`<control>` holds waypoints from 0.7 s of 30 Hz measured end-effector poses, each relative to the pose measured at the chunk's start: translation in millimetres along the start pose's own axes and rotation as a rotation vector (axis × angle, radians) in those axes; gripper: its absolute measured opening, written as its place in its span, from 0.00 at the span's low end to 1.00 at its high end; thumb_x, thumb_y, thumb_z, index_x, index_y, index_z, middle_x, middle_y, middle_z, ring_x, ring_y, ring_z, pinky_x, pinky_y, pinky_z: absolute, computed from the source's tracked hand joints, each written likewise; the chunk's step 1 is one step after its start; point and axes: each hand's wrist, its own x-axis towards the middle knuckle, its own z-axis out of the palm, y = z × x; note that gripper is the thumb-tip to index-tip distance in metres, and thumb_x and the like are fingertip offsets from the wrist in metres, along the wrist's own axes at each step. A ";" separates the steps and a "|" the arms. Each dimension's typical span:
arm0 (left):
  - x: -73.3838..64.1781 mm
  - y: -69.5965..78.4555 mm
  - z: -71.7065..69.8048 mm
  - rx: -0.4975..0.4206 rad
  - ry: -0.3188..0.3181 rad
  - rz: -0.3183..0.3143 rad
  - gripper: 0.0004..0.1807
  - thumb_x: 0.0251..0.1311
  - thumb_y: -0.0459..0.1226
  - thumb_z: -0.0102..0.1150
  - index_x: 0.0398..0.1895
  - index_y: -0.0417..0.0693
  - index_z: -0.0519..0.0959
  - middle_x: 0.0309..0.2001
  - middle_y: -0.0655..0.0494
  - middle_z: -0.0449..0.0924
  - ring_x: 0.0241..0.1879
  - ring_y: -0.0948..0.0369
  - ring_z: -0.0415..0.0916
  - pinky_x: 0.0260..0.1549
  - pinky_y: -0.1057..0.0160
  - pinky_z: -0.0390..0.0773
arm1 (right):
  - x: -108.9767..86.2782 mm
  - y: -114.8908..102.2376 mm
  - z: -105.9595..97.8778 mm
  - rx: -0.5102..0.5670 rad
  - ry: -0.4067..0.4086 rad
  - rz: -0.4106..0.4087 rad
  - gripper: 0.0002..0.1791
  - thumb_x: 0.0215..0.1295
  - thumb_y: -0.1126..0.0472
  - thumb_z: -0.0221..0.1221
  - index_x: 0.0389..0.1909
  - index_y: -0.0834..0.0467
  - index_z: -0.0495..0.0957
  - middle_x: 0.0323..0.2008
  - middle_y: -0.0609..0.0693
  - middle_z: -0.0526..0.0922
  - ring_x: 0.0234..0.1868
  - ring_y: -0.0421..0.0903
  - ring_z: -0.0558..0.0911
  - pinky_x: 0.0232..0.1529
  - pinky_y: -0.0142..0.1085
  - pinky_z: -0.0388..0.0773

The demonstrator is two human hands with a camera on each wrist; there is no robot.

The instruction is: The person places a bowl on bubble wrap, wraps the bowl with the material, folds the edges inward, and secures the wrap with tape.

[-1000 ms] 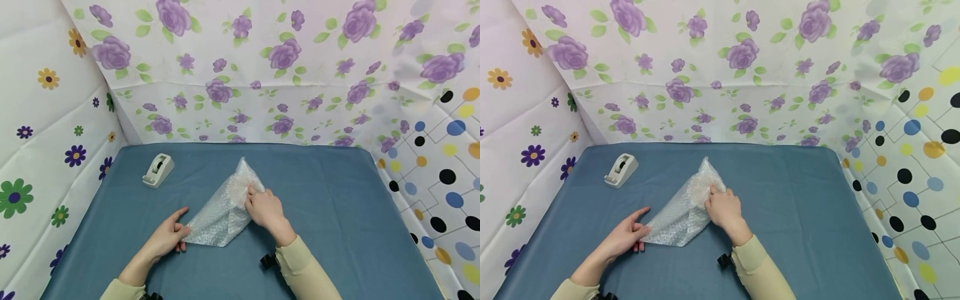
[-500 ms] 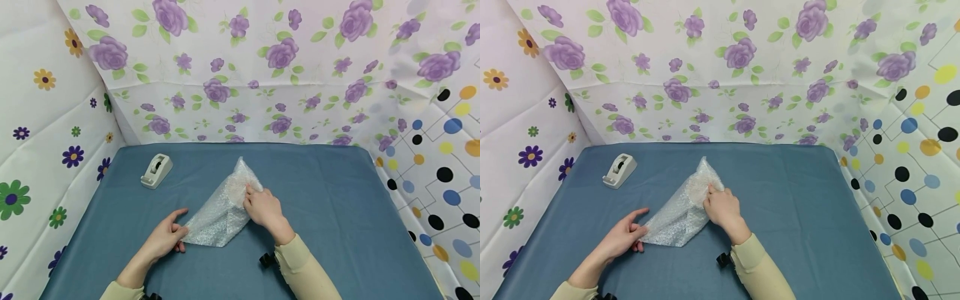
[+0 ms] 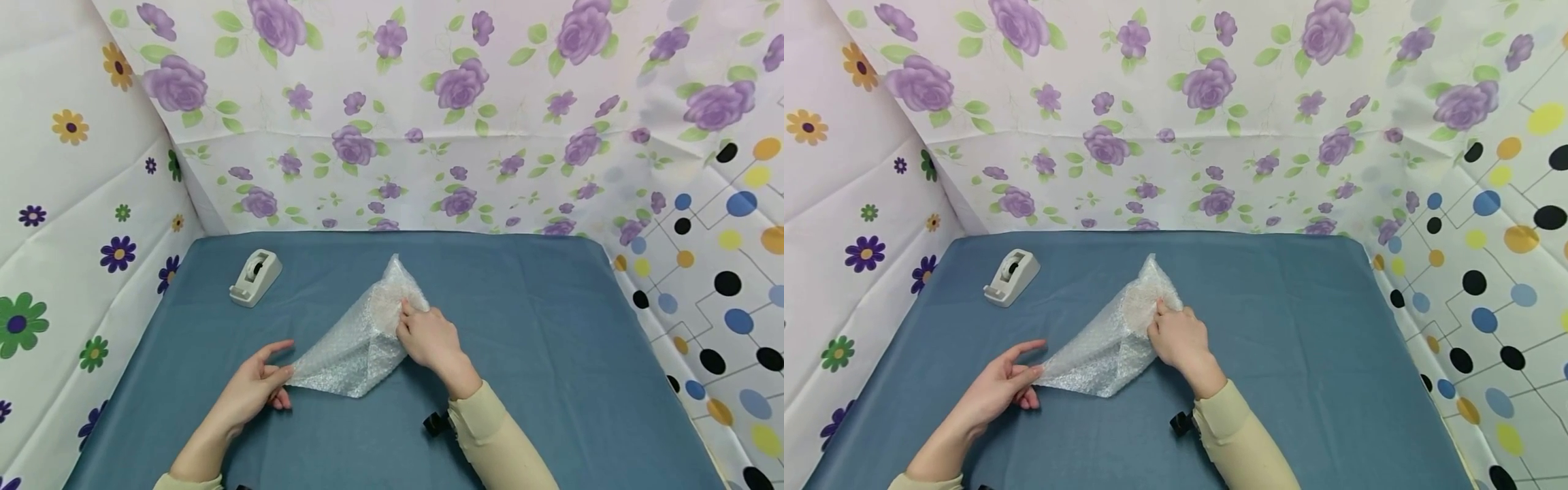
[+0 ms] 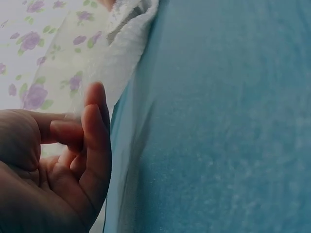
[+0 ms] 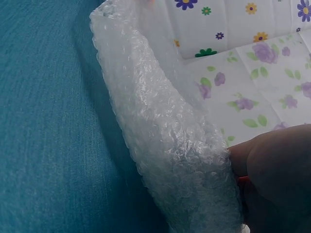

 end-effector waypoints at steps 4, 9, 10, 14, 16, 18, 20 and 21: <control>-2.6 0.1 -1.1 -0.038 0.025 0.017 0.26 0.82 0.33 0.55 0.76 0.36 0.62 0.25 0.40 0.79 0.27 0.48 0.86 0.30 0.57 0.86 | -0.2 0.2 0.2 0.001 0.001 -0.001 0.29 0.88 0.51 0.44 0.22 0.44 0.81 0.81 0.46 0.63 0.57 0.66 0.79 0.21 0.40 0.65; -7.9 1.5 1.6 -0.085 0.078 0.132 0.18 0.84 0.36 0.53 0.64 0.31 0.65 0.25 0.46 0.79 0.36 0.48 0.89 0.40 0.56 0.87 | -0.5 -0.4 0.3 0.000 -0.005 -0.003 0.29 0.88 0.52 0.44 0.23 0.45 0.82 0.81 0.46 0.62 0.56 0.66 0.79 0.21 0.40 0.64; -8.7 2.3 2.0 -0.090 0.079 0.168 0.18 0.84 0.37 0.53 0.63 0.30 0.66 0.26 0.46 0.82 0.37 0.49 0.89 0.41 0.56 0.87 | -0.4 -0.4 0.3 0.000 -0.004 -0.002 0.28 0.88 0.51 0.44 0.25 0.45 0.85 0.81 0.46 0.62 0.57 0.66 0.79 0.21 0.40 0.64; -9.6 6.9 4.7 -0.056 0.108 0.283 0.16 0.84 0.37 0.53 0.57 0.28 0.72 0.35 0.46 0.89 0.40 0.51 0.88 0.41 0.57 0.86 | 0.0 0.6 0.6 -0.002 -0.004 0.004 0.26 0.88 0.51 0.44 0.32 0.45 0.89 0.81 0.46 0.62 0.63 0.68 0.77 0.21 0.41 0.66; -9.7 9.4 6.1 -0.033 0.135 0.315 0.15 0.83 0.37 0.54 0.53 0.28 0.76 0.37 0.46 0.90 0.39 0.53 0.86 0.41 0.58 0.86 | 0.1 0.9 0.6 -0.003 -0.002 0.006 0.25 0.88 0.50 0.44 0.39 0.46 0.91 0.81 0.45 0.62 0.65 0.69 0.76 0.22 0.41 0.67; -10.4 11.6 7.6 -0.014 0.159 0.334 0.14 0.83 0.36 0.55 0.50 0.28 0.79 0.37 0.46 0.90 0.38 0.55 0.85 0.40 0.59 0.86 | -0.1 0.9 0.3 0.001 0.001 0.002 0.24 0.88 0.51 0.45 0.44 0.47 0.92 0.81 0.46 0.63 0.66 0.70 0.75 0.22 0.42 0.67; -11.3 12.8 9.0 -0.008 0.172 0.352 0.13 0.82 0.34 0.55 0.49 0.27 0.80 0.36 0.46 0.90 0.37 0.55 0.84 0.40 0.60 0.86 | -0.2 0.9 0.4 0.007 0.006 -0.005 0.24 0.87 0.51 0.45 0.43 0.48 0.92 0.81 0.46 0.64 0.67 0.70 0.75 0.22 0.42 0.67; -11.9 13.5 9.7 -0.006 0.174 0.366 0.13 0.82 0.34 0.55 0.49 0.27 0.80 0.36 0.48 0.90 0.37 0.56 0.84 0.40 0.61 0.85 | -0.3 0.8 0.3 0.009 0.008 -0.009 0.24 0.87 0.52 0.45 0.42 0.48 0.92 0.81 0.46 0.64 0.66 0.70 0.75 0.22 0.42 0.67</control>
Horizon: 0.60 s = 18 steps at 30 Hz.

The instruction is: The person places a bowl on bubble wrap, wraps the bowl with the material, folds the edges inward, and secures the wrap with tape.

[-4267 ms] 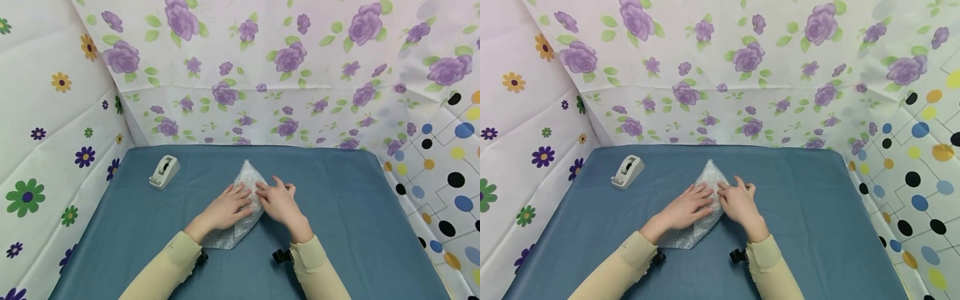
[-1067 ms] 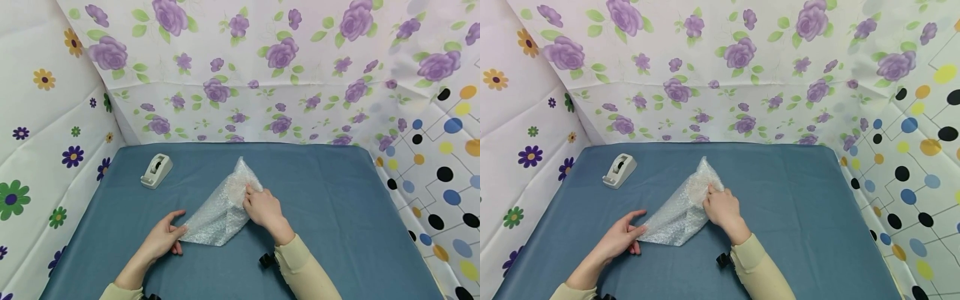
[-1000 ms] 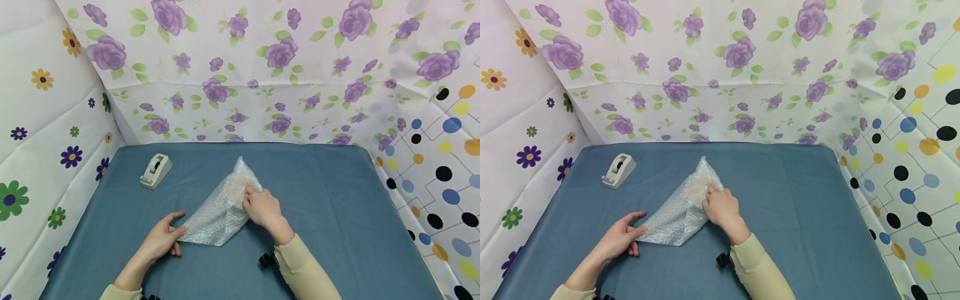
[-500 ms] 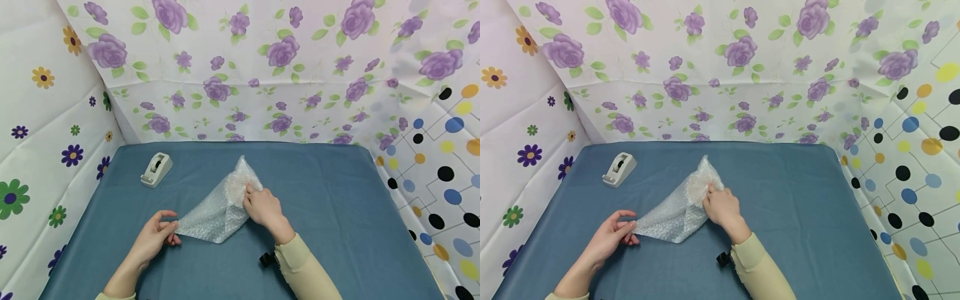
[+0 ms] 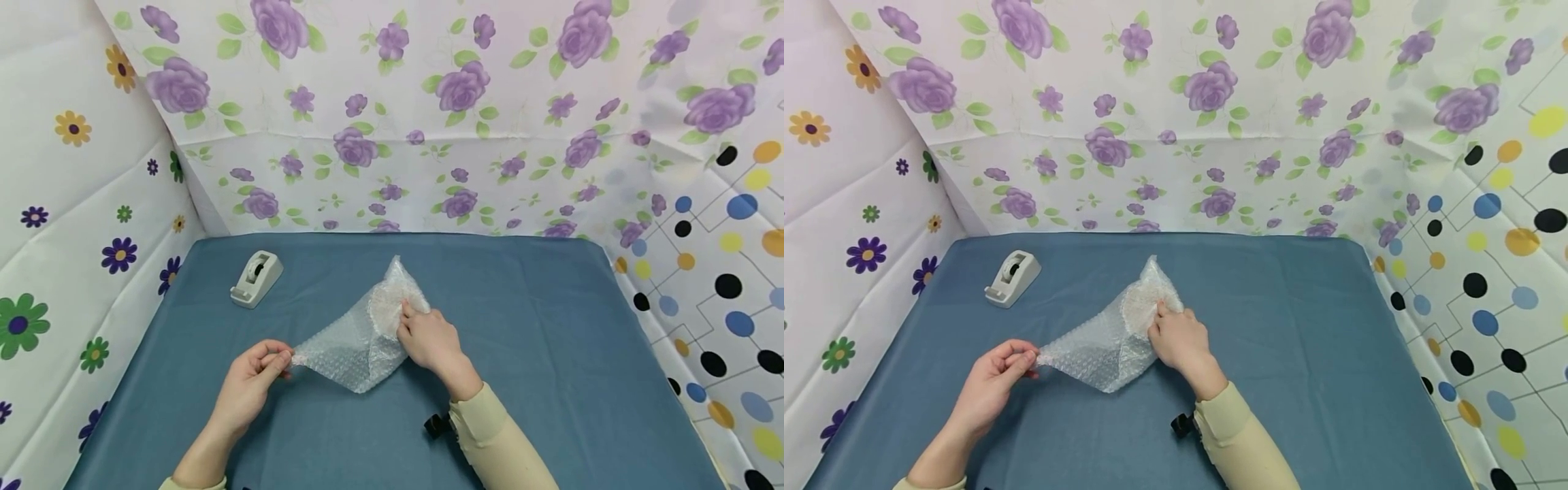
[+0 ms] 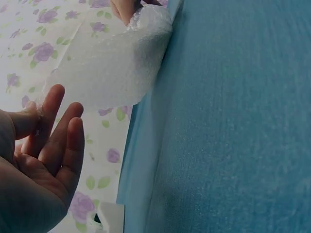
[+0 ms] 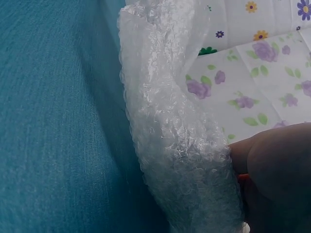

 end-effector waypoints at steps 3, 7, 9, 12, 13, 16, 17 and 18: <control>-0.7 1.4 1.8 -0.012 0.001 0.039 0.12 0.82 0.32 0.54 0.48 0.26 0.80 0.34 0.52 0.89 0.37 0.56 0.83 0.40 0.62 0.84 | -0.3 0.6 0.1 0.005 0.003 -0.008 0.26 0.87 0.52 0.46 0.30 0.47 0.88 0.80 0.47 0.65 0.66 0.70 0.76 0.20 0.41 0.66; 1.6 2.6 4.1 -0.051 -0.003 0.101 0.10 0.81 0.29 0.53 0.46 0.25 0.79 0.33 0.58 0.89 0.37 0.59 0.82 0.42 0.65 0.81 | 0.1 1.2 0.1 0.010 0.004 -0.011 0.27 0.87 0.52 0.46 0.25 0.46 0.85 0.80 0.47 0.65 0.67 0.71 0.75 0.20 0.40 0.65; 4.0 2.7 5.4 -0.079 -0.005 0.137 0.10 0.81 0.27 0.52 0.46 0.23 0.77 0.35 0.60 0.89 0.39 0.63 0.82 0.43 0.67 0.80 | 0.3 1.1 0.1 0.011 0.006 -0.014 0.28 0.87 0.53 0.46 0.24 0.46 0.84 0.80 0.47 0.65 0.67 0.71 0.75 0.20 0.40 0.64; 8.0 3.4 8.4 -0.117 -0.002 0.192 0.09 0.81 0.25 0.49 0.45 0.21 0.75 0.39 0.61 0.89 0.42 0.67 0.82 0.45 0.68 0.79 | 0.3 0.8 0.3 0.008 0.007 -0.021 0.30 0.87 0.53 0.46 0.18 0.46 0.79 0.80 0.48 0.65 0.61 0.70 0.78 0.19 0.38 0.62; 9.4 3.8 9.9 -0.121 -0.002 0.212 0.09 0.81 0.24 0.48 0.45 0.21 0.75 0.40 0.61 0.89 0.42 0.67 0.82 0.45 0.69 0.79 | 0.2 0.9 0.5 0.007 0.008 -0.022 0.31 0.87 0.53 0.46 0.17 0.46 0.78 0.80 0.48 0.66 0.60 0.70 0.78 0.18 0.38 0.61; 13.6 6.1 15.5 -0.134 -0.002 0.267 0.09 0.81 0.23 0.47 0.45 0.20 0.74 0.45 0.61 0.89 0.42 0.67 0.82 0.45 0.68 0.80 | 0.5 1.4 1.1 0.006 0.006 -0.023 0.32 0.88 0.53 0.45 0.15 0.45 0.76 0.80 0.48 0.65 0.54 0.68 0.79 0.18 0.37 0.60; 15.1 7.1 17.5 -0.138 -0.003 0.286 0.08 0.81 0.23 0.46 0.45 0.20 0.74 0.46 0.62 0.88 0.42 0.67 0.82 0.45 0.68 0.80 | 0.5 1.5 1.2 0.007 0.006 -0.023 0.32 0.87 0.53 0.45 0.15 0.45 0.76 0.80 0.48 0.65 0.54 0.67 0.80 0.18 0.37 0.60; 16.4 8.2 19.7 -0.144 -0.006 0.303 0.08 0.80 0.22 0.46 0.45 0.20 0.74 0.47 0.61 0.88 0.42 0.67 0.82 0.45 0.68 0.80 | 0.7 1.5 1.1 0.008 0.005 -0.020 0.32 0.88 0.53 0.45 0.16 0.45 0.77 0.80 0.48 0.65 0.56 0.68 0.79 0.18 0.37 0.60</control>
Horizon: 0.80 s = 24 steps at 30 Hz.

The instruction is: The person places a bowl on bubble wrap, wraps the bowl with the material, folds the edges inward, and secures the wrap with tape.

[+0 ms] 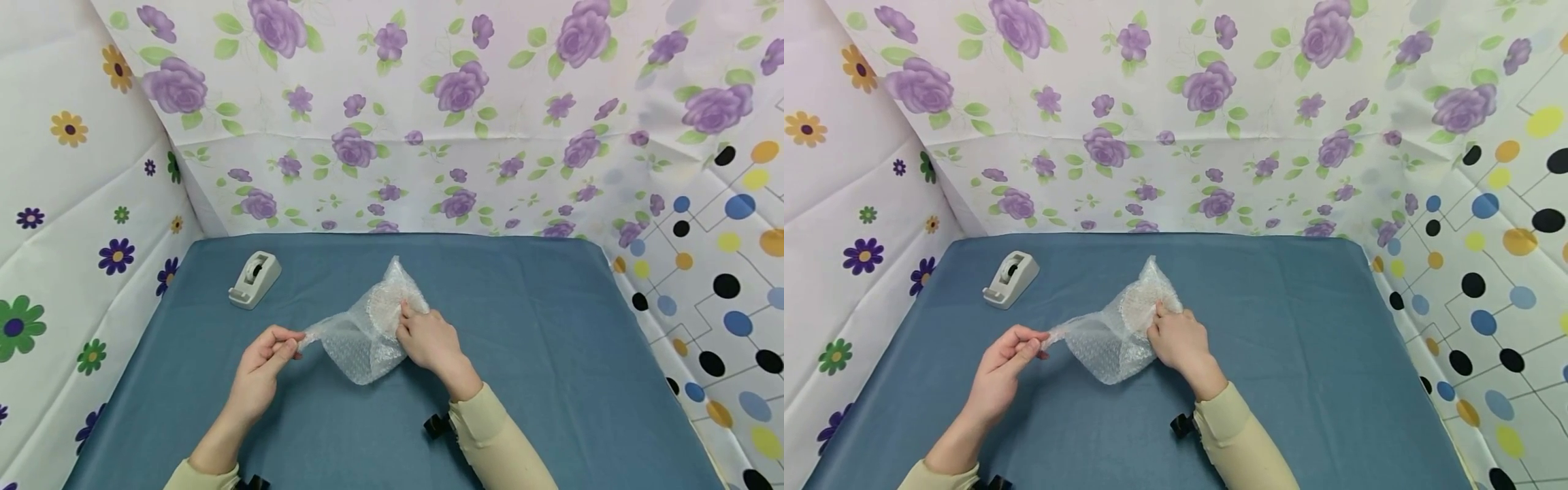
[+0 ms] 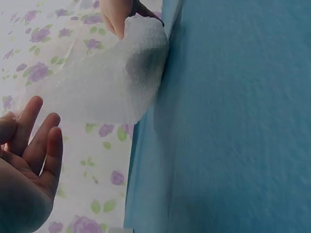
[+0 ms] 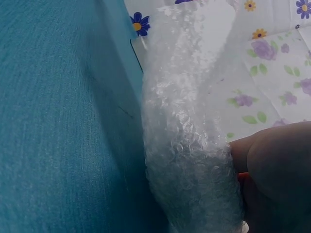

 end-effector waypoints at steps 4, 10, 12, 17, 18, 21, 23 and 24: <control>6.5 1.0 7.9 -0.036 -0.017 0.058 0.08 0.80 0.21 0.45 0.47 0.20 0.74 0.48 0.60 0.89 0.44 0.67 0.84 0.42 0.67 0.81 | 0.5 0.1 -0.5 0.009 -0.002 0.003 0.30 0.88 0.52 0.45 0.18 0.45 0.79 0.80 0.48 0.64 0.58 0.67 0.79 0.19 0.37 0.61; 17.3 0.8 17.9 -0.058 -0.102 0.129 0.09 0.79 0.19 0.42 0.50 0.20 0.74 0.47 0.59 0.89 0.48 0.65 0.85 0.45 0.67 0.81 | 0.9 0.7 0.0 -0.005 -0.004 0.000 0.31 0.87 0.52 0.44 0.17 0.45 0.77 0.80 0.48 0.64 0.54 0.66 0.79 0.19 0.38 0.61; 20.9 0.1 20.7 -0.052 -0.119 0.135 0.09 0.79 0.19 0.43 0.50 0.20 0.74 0.47 0.60 0.88 0.48 0.65 0.85 0.47 0.68 0.81 | 0.9 0.8 0.0 -0.012 -0.003 -0.005 0.31 0.87 0.52 0.44 0.16 0.45 0.76 0.80 0.48 0.64 0.49 0.64 0.79 0.19 0.38 0.61; 28.6 -1.6 27.4 -0.045 -0.133 0.133 0.07 0.78 0.19 0.44 0.47 0.19 0.73 0.52 0.64 0.86 0.49 0.65 0.83 0.52 0.69 0.81 | 1.1 0.7 -0.9 -0.006 0.004 -0.017 0.32 0.87 0.53 0.45 0.15 0.47 0.74 0.80 0.49 0.65 0.32 0.55 0.73 0.18 0.36 0.58; 30.1 -2.1 28.7 -0.044 -0.136 0.138 0.07 0.78 0.18 0.44 0.47 0.19 0.73 0.52 0.64 0.85 0.49 0.66 0.83 0.52 0.70 0.81 | 1.1 0.6 -1.0 -0.004 0.004 -0.019 0.32 0.87 0.53 0.45 0.15 0.47 0.74 0.80 0.49 0.64 0.29 0.53 0.70 0.18 0.36 0.57; 35.0 -4.2 33.2 -0.021 -0.147 0.151 0.07 0.77 0.18 0.44 0.46 0.20 0.73 0.52 0.67 0.85 0.49 0.69 0.81 0.50 0.71 0.79 | 1.2 0.8 -0.8 0.000 0.004 -0.025 0.32 0.87 0.54 0.45 0.14 0.48 0.74 0.80 0.49 0.65 0.25 0.51 0.65 0.18 0.36 0.55; 38.9 -5.4 36.4 0.007 -0.153 0.158 0.07 0.77 0.18 0.45 0.46 0.22 0.74 0.52 0.68 0.85 0.48 0.70 0.80 0.48 0.71 0.78 | 1.1 1.0 -0.6 -0.001 0.000 -0.027 0.32 0.87 0.53 0.44 0.15 0.47 0.74 0.80 0.49 0.65 0.26 0.50 0.65 0.19 0.36 0.55; 41.0 -6.0 38.1 0.023 -0.156 0.159 0.07 0.77 0.18 0.45 0.47 0.24 0.75 0.52 0.68 0.85 0.47 0.70 0.79 0.47 0.71 0.77 | 1.0 1.1 -0.3 -0.003 -0.002 -0.027 0.32 0.87 0.53 0.44 0.15 0.47 0.74 0.80 0.49 0.64 0.26 0.51 0.65 0.19 0.36 0.55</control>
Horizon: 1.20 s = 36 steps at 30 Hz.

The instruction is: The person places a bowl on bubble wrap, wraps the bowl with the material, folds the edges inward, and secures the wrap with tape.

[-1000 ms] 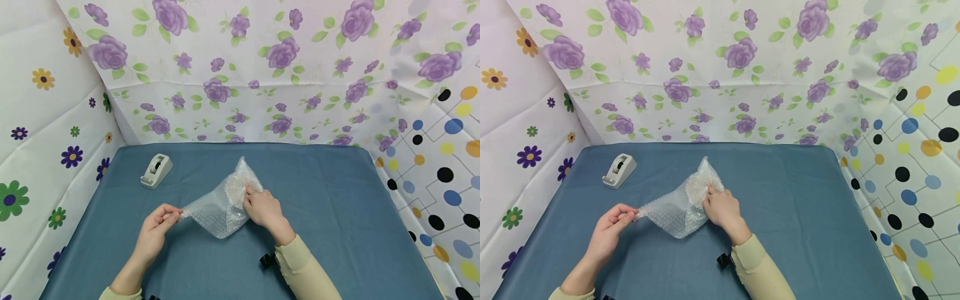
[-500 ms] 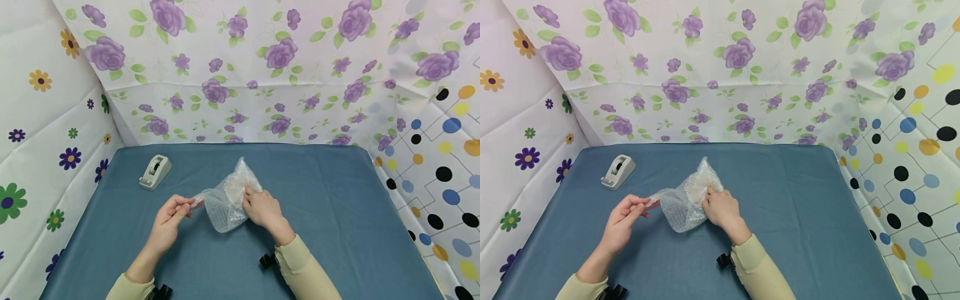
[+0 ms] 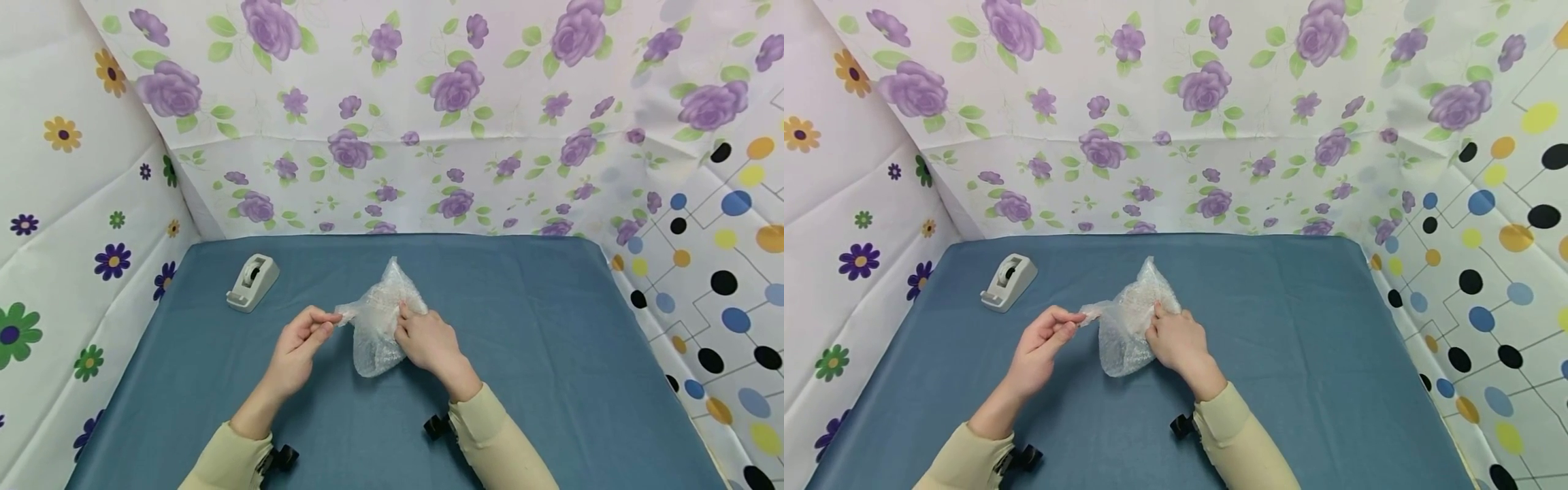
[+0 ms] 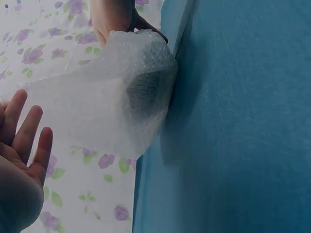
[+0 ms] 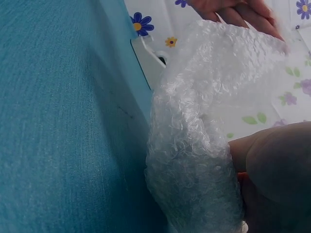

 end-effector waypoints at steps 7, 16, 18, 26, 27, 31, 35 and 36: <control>17.8 -7.8 11.5 0.073 -0.061 0.044 0.10 0.77 0.19 0.48 0.50 0.32 0.80 0.19 0.60 0.68 0.19 0.63 0.58 0.29 0.63 0.67 | -0.2 1.0 -2.4 -0.013 -0.022 -0.012 0.28 0.88 0.53 0.43 0.23 0.45 0.80 0.81 0.48 0.64 0.36 0.56 0.73 0.21 0.37 0.57; 35.3 -20.8 25.7 0.122 -0.115 0.012 0.11 0.80 0.23 0.48 0.56 0.36 0.78 0.37 0.42 0.86 0.24 0.62 0.74 0.33 0.67 0.71 | 0.5 1.5 -0.8 -0.055 -0.034 0.005 0.23 0.87 0.53 0.46 0.74 0.47 0.78 0.80 0.47 0.65 0.64 0.67 0.77 0.33 0.46 0.74; 37.4 -24.3 28.6 0.138 -0.129 -0.006 0.14 0.77 0.21 0.49 0.58 0.38 0.77 0.51 0.40 0.87 0.42 0.54 0.86 0.26 0.65 0.68 | 1.0 1.5 -0.6 -0.060 -0.037 0.007 0.23 0.87 0.52 0.46 0.75 0.48 0.77 0.80 0.47 0.65 0.64 0.67 0.77 0.34 0.46 0.74; 39.2 -36.9 35.5 0.233 -0.178 0.017 0.26 0.65 0.16 0.61 0.65 0.38 0.72 0.73 0.39 0.74 0.71 0.40 0.72 0.56 0.38 0.81 | 1.3 1.6 -0.6 -0.054 -0.055 0.003 0.24 0.89 0.51 0.44 0.77 0.48 0.74 0.81 0.47 0.63 0.68 0.68 0.74 0.37 0.46 0.74; 39.1 -37.3 35.8 0.237 -0.186 0.020 0.28 0.65 0.17 0.63 0.67 0.38 0.71 0.74 0.39 0.73 0.72 0.40 0.72 0.63 0.34 0.75 | 1.1 1.6 -0.8 -0.053 -0.052 -0.002 0.24 0.89 0.51 0.44 0.77 0.48 0.74 0.81 0.47 0.63 0.68 0.68 0.75 0.36 0.46 0.74; 39.3 -39.6 37.7 0.241 -0.210 -0.005 0.35 0.64 0.21 0.70 0.72 0.39 0.67 0.77 0.39 0.69 0.74 0.42 0.68 0.68 0.34 0.70 | 0.4 2.2 -1.0 -0.052 -0.032 -0.021 0.24 0.88 0.53 0.45 0.76 0.50 0.76 0.80 0.49 0.65 0.66 0.66 0.76 0.40 0.47 0.76; 40.1 -44.7 42.0 0.240 -0.219 -0.073 0.41 0.62 0.27 0.76 0.75 0.43 0.65 0.80 0.45 0.66 0.78 0.46 0.65 0.72 0.37 0.67 | 0.5 5.1 -2.2 -0.027 -0.041 -0.029 0.24 0.88 0.53 0.45 0.75 0.51 0.76 0.80 0.49 0.64 0.69 0.65 0.75 0.44 0.48 0.78; 40.3 -46.4 43.3 0.243 -0.220 -0.089 0.42 0.62 0.28 0.77 0.75 0.44 0.64 0.80 0.46 0.65 0.78 0.47 0.64 0.72 0.37 0.68 | 0.6 6.2 -3.0 -0.017 -0.045 -0.031 0.24 0.88 0.52 0.45 0.75 0.51 0.76 0.80 0.49 0.65 0.70 0.66 0.74 0.42 0.47 0.78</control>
